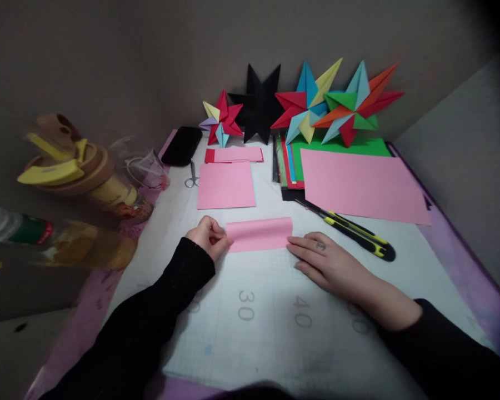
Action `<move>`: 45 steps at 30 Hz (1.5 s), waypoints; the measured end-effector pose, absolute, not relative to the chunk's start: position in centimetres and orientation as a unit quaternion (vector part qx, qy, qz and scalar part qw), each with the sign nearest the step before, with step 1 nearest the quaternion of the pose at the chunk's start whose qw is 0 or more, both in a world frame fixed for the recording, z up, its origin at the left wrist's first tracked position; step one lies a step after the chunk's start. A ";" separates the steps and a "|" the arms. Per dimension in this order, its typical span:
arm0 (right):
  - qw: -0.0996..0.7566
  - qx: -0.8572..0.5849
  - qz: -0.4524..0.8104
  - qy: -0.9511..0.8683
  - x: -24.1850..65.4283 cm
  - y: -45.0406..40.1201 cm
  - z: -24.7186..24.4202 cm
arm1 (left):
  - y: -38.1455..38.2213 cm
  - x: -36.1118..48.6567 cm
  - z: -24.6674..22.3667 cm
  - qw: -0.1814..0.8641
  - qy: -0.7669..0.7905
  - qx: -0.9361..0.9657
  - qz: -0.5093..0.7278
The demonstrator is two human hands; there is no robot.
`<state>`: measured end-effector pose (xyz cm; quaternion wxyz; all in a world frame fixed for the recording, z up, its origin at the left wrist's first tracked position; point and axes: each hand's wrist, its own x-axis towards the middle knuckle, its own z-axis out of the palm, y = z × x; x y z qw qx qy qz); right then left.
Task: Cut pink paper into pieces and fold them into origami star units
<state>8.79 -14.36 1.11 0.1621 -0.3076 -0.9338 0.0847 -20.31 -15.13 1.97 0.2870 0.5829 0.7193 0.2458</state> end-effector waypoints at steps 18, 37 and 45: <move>0.153 -0.405 0.202 -0.879 8.7 -14.5 2.0 | -15.2 -20.4 0.9 0.221 0.712 0.620 0.246; 0.045 -0.381 0.090 -0.919 6.0 -14.5 3.1 | -15.4 -16.8 1.5 -0.036 0.479 0.877 -0.010; -0.022 -0.390 0.076 -0.918 2.3 -12.1 3.7 | -14.7 -16.7 0.9 -0.017 0.487 0.873 -0.026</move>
